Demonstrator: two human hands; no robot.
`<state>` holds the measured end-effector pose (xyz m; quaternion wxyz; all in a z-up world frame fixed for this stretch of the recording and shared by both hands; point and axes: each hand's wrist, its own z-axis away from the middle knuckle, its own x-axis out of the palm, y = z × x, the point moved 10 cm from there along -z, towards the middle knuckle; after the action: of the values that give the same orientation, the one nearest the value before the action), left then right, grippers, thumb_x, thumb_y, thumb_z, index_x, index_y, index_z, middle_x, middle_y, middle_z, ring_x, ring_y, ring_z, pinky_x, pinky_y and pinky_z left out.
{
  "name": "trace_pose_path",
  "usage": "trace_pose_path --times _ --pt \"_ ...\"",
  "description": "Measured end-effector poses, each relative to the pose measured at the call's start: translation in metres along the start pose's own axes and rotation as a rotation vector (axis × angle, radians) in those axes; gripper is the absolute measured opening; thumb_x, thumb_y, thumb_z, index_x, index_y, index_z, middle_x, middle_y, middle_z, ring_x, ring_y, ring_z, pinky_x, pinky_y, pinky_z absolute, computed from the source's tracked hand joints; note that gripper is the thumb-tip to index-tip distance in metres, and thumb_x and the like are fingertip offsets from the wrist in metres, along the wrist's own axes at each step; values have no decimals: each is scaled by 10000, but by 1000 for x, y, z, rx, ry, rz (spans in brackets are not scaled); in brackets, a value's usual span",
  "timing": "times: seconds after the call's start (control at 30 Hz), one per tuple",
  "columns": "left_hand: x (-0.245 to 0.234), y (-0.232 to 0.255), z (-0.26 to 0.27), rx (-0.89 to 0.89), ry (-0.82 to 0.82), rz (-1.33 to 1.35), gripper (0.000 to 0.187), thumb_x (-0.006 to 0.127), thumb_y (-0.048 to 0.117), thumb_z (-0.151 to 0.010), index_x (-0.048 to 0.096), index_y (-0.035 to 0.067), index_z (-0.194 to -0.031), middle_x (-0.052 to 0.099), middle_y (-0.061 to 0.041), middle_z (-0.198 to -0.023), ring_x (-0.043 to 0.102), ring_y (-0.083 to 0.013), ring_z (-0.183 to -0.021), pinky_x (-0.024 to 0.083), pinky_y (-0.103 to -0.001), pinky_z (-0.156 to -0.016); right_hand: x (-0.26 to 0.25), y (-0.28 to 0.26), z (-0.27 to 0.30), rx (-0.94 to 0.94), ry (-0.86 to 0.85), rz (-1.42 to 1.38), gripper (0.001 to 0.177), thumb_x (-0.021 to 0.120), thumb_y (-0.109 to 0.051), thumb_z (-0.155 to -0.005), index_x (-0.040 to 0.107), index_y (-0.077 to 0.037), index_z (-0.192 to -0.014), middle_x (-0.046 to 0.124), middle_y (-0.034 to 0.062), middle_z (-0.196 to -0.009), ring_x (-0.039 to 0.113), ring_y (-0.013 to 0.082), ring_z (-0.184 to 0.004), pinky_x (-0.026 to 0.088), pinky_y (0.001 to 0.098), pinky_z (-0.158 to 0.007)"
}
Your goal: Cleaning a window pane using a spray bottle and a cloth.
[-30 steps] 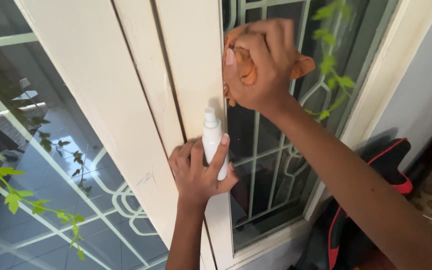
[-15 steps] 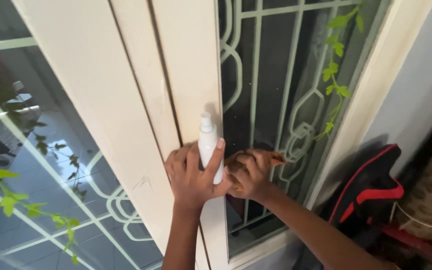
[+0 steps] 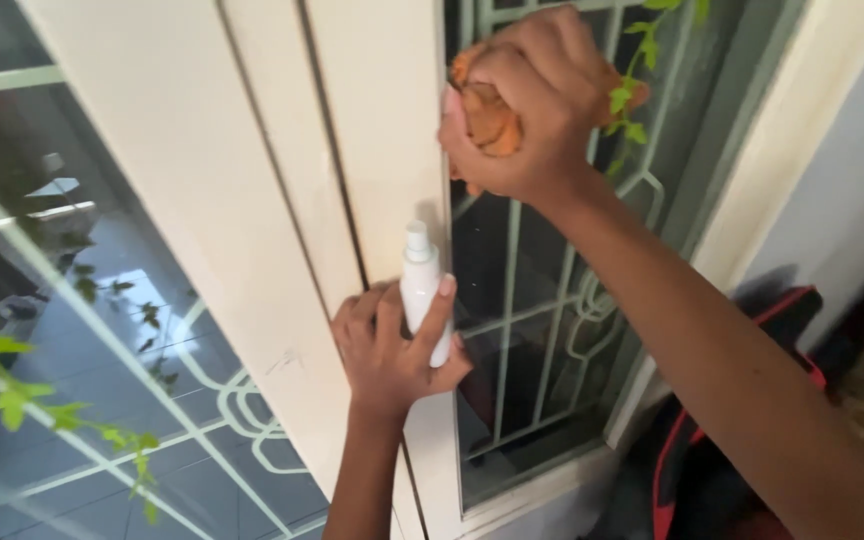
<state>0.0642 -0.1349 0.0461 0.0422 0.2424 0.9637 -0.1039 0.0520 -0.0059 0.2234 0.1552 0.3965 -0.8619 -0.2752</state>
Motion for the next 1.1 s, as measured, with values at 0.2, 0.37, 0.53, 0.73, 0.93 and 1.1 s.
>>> trace_pose_path --times 0.2,0.37,0.53,0.73,0.93,1.1 --pt "0 1 0 11 15 -35 556 656 385 -852 644 223 -1384 623 -158 -1156 538 -341 -1072 417 -523 -966 11 -20 75 272 -30 18 122 733 -87 -789 614 -82 -761 594 81 -768 530 247 -789 398 419 -718" --pt "1 1 1 5 8 -31 557 652 398 -864 646 213 -1389 618 -165 -1146 544 -353 -1072 409 -533 -957 -2 -106 165 272 -247 40 183 726 -241 -833 617 -117 -753 605 48 -820 546 251 -790 405 426 -705" --pt "-2 1 -4 24 32 -52 542 669 402 -901 648 207 -1406 616 -163 -1141 541 -352 -1064 399 -521 -949 -13 -162 225 278 -440 -59 156 730 -272 -834 655 -137 -855 587 30 -915 557 264 -858 443 438 -750" --pt "-14 18 3 12 6 -49 555 675 362 -842 667 215 -1377 593 -151 -1051 531 -355 -1040 380 -512 -930 -34 -172 252 661 -534 -404 122 755 -180 -890 666 -110 -936 596 52 -970 564 283 -930 462 442 -796" --pt "11 32 78 -650 -157 627 466 535 223 -973 622 216 -1431 524 -208 -1235 633 -279 -1009 542 -414 -946 -55 -129 306 1694 -51 -712 251 621 -297 -998 583 -51 -1034 615 94 -934 643 282 -844 531 477 -777" --pt "9 97 67 -799 -426 849 635 703 201 -804 566 103 -1416 351 -226 -1338 553 -381 -1139 489 -453 -997 -55 -155 333 1950 291 -1127 504 409 -504 -1023 410 -147 -1379 587 71 -1271 602 245 -1172 478 442 -1039"
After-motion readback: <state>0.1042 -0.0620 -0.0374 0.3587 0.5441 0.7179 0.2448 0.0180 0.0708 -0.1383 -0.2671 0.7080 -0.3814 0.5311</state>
